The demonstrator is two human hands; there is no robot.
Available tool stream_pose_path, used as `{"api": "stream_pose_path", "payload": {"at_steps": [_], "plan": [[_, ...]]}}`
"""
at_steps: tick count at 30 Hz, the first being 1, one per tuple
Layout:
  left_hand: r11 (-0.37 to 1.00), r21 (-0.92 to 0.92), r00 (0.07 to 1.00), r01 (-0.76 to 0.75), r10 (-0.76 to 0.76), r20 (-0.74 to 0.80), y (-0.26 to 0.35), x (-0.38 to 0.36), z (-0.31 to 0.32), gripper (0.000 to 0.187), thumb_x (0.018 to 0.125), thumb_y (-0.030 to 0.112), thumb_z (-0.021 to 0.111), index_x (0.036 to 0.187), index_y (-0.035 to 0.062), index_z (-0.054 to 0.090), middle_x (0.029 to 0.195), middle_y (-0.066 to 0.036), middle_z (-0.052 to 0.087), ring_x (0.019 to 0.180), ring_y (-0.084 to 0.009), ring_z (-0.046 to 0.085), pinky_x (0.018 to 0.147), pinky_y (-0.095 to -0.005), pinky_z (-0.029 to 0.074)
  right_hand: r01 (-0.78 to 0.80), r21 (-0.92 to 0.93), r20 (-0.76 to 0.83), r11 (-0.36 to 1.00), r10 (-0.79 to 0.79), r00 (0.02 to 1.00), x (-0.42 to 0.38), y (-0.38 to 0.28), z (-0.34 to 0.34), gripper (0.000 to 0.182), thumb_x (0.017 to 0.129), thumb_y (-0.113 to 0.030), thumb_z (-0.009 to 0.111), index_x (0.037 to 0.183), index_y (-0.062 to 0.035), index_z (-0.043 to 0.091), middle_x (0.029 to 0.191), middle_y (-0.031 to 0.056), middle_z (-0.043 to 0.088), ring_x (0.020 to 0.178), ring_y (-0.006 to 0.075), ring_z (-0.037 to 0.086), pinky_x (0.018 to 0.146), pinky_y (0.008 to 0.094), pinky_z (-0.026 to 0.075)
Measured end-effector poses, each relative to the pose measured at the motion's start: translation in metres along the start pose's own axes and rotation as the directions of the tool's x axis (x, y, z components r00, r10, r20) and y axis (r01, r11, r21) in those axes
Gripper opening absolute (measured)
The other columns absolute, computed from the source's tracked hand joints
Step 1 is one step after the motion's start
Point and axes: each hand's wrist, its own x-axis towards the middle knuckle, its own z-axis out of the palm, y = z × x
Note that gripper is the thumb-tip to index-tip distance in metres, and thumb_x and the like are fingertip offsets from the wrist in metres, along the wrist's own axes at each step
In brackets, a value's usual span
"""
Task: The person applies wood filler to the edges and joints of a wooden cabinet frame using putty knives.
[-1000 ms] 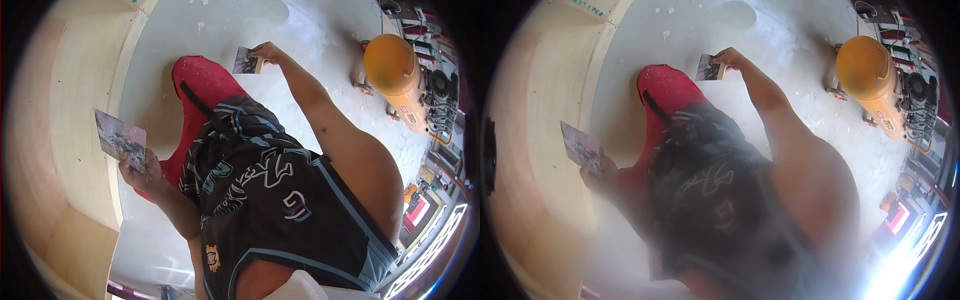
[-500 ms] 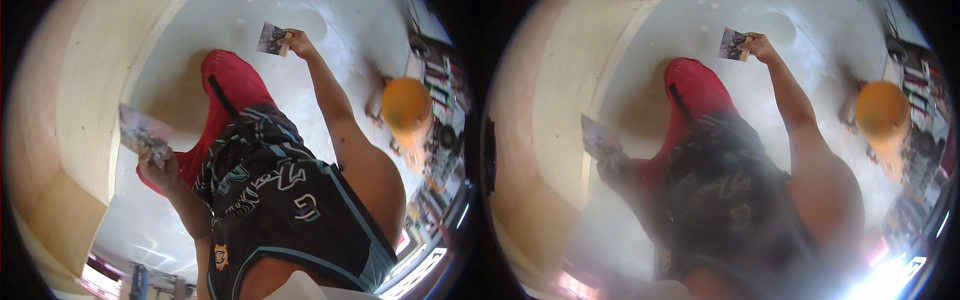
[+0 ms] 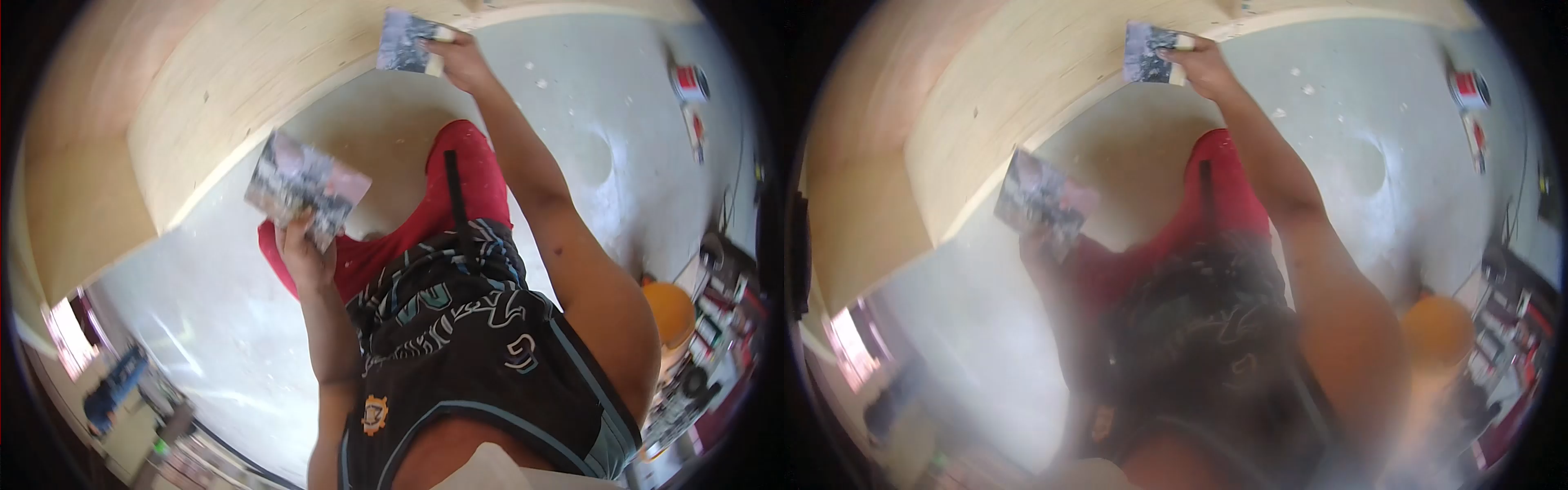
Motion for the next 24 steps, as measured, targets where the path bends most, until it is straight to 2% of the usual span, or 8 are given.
{"api": "stream_pose_path", "payload": {"at_steps": [2, 3, 7, 13, 18, 20, 21, 24], "plan": [[0.991, 0.112, 0.997, -0.065, 0.07, -0.04, 0.012, 0.008, 0.004, 0.04, 0.075, 0.002, 0.052, 0.114, -0.0026, 0.044, 0.097, -0.013, 0.058, 0.078, -0.021, 0.062, 0.052, -0.0314, 0.053, 0.027, -0.407, 0.087, 0.913, 0.01, 0.996, -0.044, -0.043, 0.036, 0.032, 0.074, 0.004, 0.063, 0.104, -0.0061, 0.064, 0.093, 0.0052, 0.067, 0.088, 0.0168, 0.062, 0.079, 0.0288, 0.048], [0.97, 0.229, 0.995, -0.087, 0.095, -0.024, 0.015, 0.011, 0.007, 0.039, 0.076, 0.0, 0.051, 0.114, -0.0024, 0.045, 0.097, -0.012, 0.058, 0.078, -0.0198, 0.062, 0.053, -0.0314, 0.053, 0.314, -0.487, 0.32, 0.815, -0.168, 0.932, -0.058, -0.054, 0.039, 0.033, 0.073, 0.006, 0.06, 0.103, -0.0069, 0.065, 0.096, 0.0061, 0.066, 0.088, 0.0173, 0.061, 0.08, 0.0299, 0.047], [0.945, 0.283, 0.986, -0.164, 0.148, 0.079, 0.027, 0.027, 0.02, 0.036, 0.076, -0.002, 0.051, 0.112, -0.0026, 0.046, 0.097, -0.012, 0.059, 0.078, -0.0173, 0.061, 0.053, -0.03, 0.053, 0.86, -0.419, 0.82, 0.292, -0.285, 0.496, -0.105, -0.126, 0.068, 0.042, 0.062, 0.01, 0.056, 0.099, -0.0086, 0.065, 0.103, 0.0063, 0.065, 0.094, 0.023, 0.06, 0.086, 0.0331, 0.044], [0.726, 0.582, 0.923, -0.366, 0.202, 0.328, 0.034, 0.012, 0.063, 0.035, 0.079, -0.002, 0.05, 0.114, -0.0042, 0.047, 0.098, -0.008, 0.06, 0.089, -0.0128, 0.057, 0.076, -0.0252, 0.047, 0.84, -0.506, 0.843, -0.197, -0.316, 0.435, -0.162, -0.15, 0.105, 0.043, 0.054, 0.0, 0.061, 0.094, -0.0134, 0.065, 0.101, 0.0011, 0.063, 0.101, 0.0227, 0.055, 0.086, 0.0389, 0.042], [0.7, 0.321, 0.741, -0.638, 0.444, 0.504, 0.032, 0.022, 0.05, 0.036, 0.078, -0.004, 0.05, 0.114, -0.0066, 0.046, 0.104, -0.01, 0.058, 0.093, -0.0148, 0.056, 0.081, -0.0274, 0.046, 0.8, -0.522, 0.845, -0.296, -0.303, 0.44, -0.19, -0.14, 0.078, 0.042, 0.051, -0.001, 0.063, 0.091, -0.013, 0.065, 0.099, 0.0019, 0.063, 0.097, 0.0231, 0.057, 0.083, 0.0396, 0.044], [0.859, 0.074, 0.849, -0.506, 0.482, 0.218, 0.048, 0.01, 0.05, 0.037, 0.076, -0.004, 0.05, 0.113, -0.0066, 0.046, 0.105, -0.013, 0.058, 0.092, -0.0191, 0.059, 0.08, -0.0312, 0.049, 0.717, -0.697, 0.704, 0.021, -0.173, 0.689, -0.19, -0.128, 0.059, 0.04, 0.059, 0.006, 0.061, 0.095, -0.0104, 0.065, 0.096, 0.006, 0.065, 0.091, 0.0248, 0.06, 0.081, 0.037, 0.047], [0.857, 0.063, 0.841, -0.512, 0.486, 0.238, 0.054, 0.009, 0.04, 0.037, 0.076, -0.004, 0.05, 0.113, -0.0066, 0.046, 0.105, -0.013, 0.058, 0.092, -0.0191, 0.059, 0.08, -0.0312, 0.049, 0.714, -0.7, 0.7, 0.007, -0.191, 0.688, -0.193, -0.131, 0.054, 0.04, 0.059, 0.006, 0.061, 0.095, -0.0104, 0.065, 0.096, 0.006, 0.065, 0.091, 0.0248, 0.06, 0.081, 0.037, 0.047], [0.911, -0.011, 0.859, -0.412, 0.393, 0.328, 0.055, 0.036, 0.011, 0.043, 0.072, -0.002, 0.05, 0.115, -0.0046, 0.044, 0.102, -0.014, 0.058, 0.089, -0.0243, 0.061, 0.074, -0.0335, 0.052, 0.72, -0.679, 0.394, 0.144, -0.756, 0.523, -0.201, -0.219, 0.068, 0.038, 0.071, 0.011, 0.056, 0.102, -0.0084, 0.065, 0.094, 0.0109, 0.065, 0.087, 0.0255, 0.062, 0.077, 0.0331, 0.049]]}}
